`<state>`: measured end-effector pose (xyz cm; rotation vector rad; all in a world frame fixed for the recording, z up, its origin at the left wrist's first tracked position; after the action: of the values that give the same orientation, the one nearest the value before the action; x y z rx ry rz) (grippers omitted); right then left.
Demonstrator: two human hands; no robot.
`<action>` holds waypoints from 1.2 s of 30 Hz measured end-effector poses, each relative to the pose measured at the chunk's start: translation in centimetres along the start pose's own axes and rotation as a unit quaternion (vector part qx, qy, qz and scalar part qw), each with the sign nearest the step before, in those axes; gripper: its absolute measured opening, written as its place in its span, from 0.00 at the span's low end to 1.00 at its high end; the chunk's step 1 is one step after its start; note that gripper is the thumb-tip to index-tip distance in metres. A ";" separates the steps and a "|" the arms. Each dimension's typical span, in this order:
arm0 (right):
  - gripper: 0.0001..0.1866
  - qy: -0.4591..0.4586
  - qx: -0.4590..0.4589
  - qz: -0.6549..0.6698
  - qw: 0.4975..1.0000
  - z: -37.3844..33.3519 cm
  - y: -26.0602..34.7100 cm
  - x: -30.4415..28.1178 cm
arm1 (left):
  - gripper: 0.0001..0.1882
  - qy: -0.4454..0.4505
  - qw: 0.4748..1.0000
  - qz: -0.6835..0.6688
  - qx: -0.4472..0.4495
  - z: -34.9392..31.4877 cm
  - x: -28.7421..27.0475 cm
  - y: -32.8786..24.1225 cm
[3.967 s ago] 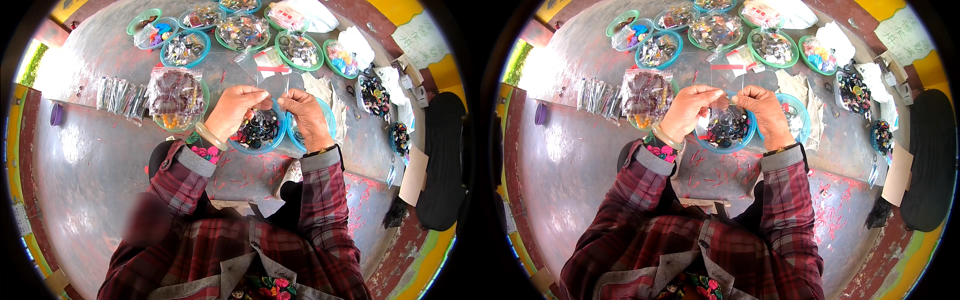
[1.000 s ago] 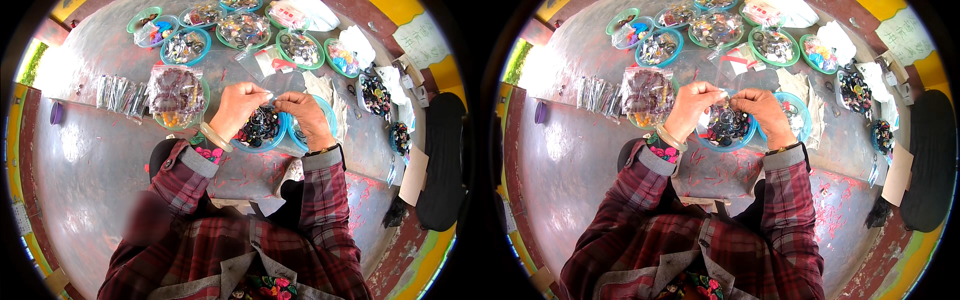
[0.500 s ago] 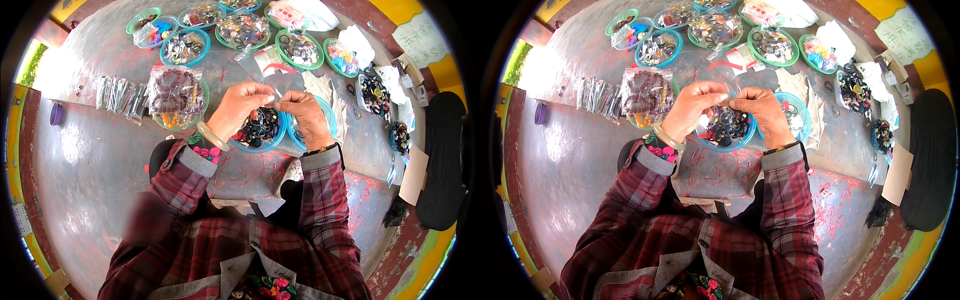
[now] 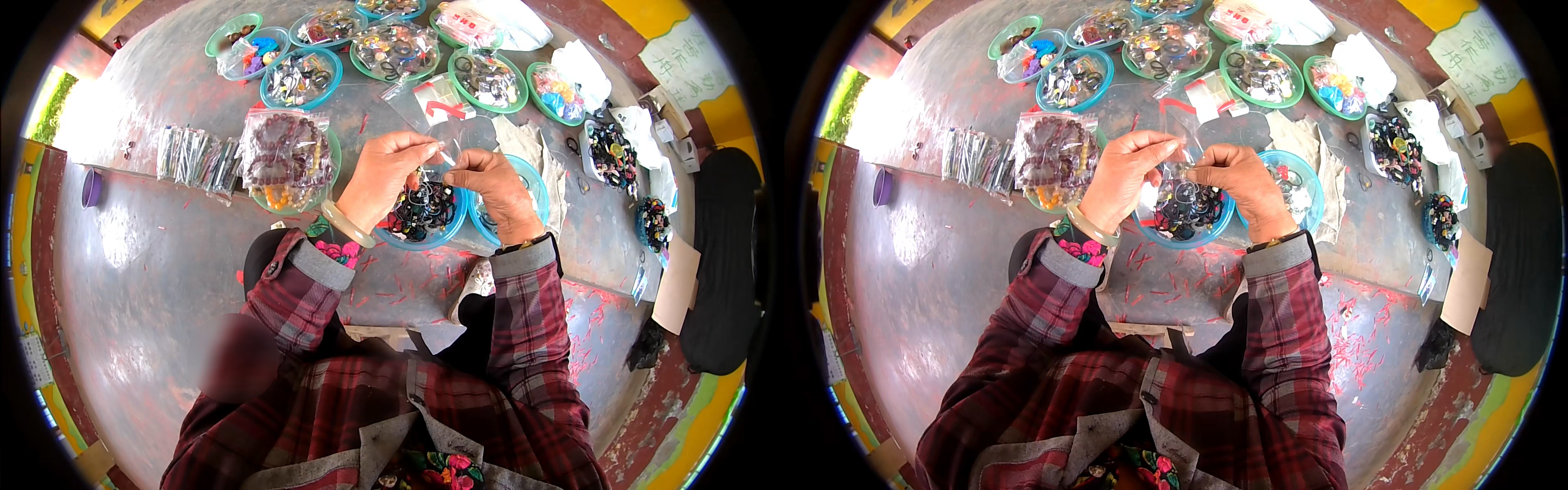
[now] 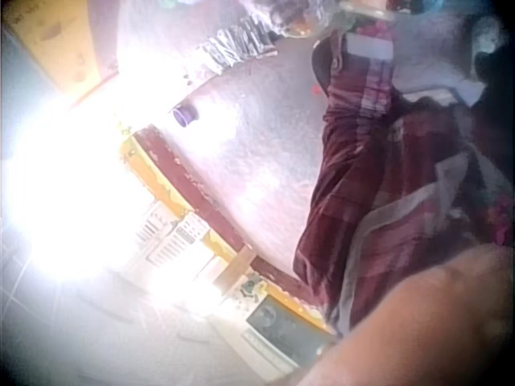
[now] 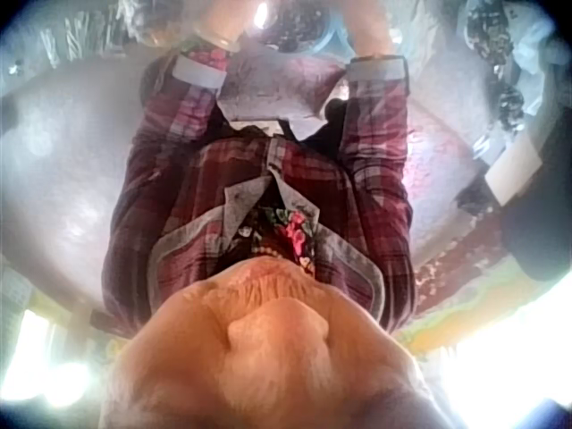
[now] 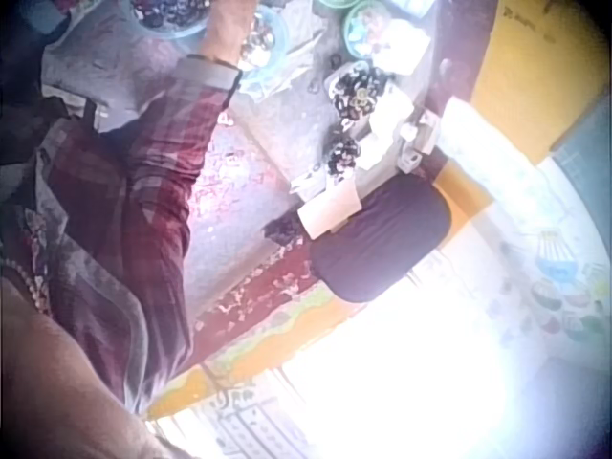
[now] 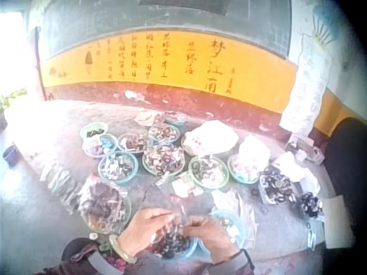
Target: The person sits on the floor and repeatedly picks small hair accessories from blue bowls, places them into clear plastic bags, and sets the filled bags aside. The person handles items one at a time, occasionally adjusting the bags and contents.
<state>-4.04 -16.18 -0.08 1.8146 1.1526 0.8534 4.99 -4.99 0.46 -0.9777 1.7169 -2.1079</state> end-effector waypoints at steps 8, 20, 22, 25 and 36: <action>0.05 -0.008 -0.023 0.017 1.000 -0.1 0.5 0.0 | 0.05 -0.016 1.000 -0.020 0.014 0.0 -0.4 0.3; 0.04 0.033 -0.031 0.066 0.997 0.1 0.1 -0.1 | 0.07 -0.003 0.998 -0.055 -0.021 -0.1 0.1 0.8; 0.04 0.026 -0.028 0.093 0.995 0.2 -0.1 -0.3 | 0.08 0.000 0.997 -0.072 -0.027 -0.1 0.4 0.7; 0.04 0.011 -0.038 0.111 0.993 0.1 0.1 -0.4 | 0.10 0.020 0.995 -0.078 -0.052 -0.3 0.7 0.8; 0.06 -0.059 -0.045 0.008 0.997 -0.2 0.7 -0.7 | 0.09 0.016 0.997 0.072 -0.025 0.1 -0.6 1.1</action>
<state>-4.18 -16.97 0.51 1.7771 1.0105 0.7828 5.27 -4.99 -0.82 -0.8125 1.8055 -2.0093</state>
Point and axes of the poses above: each hand's wrist, its own z-axis towards the middle knuckle, its own x-axis out of the palm, y = z × x, the point moved 7 cm from there along z, towards the middle knuckle, and after that the axes turned 14 degrees about x, right-handed, at the moved point
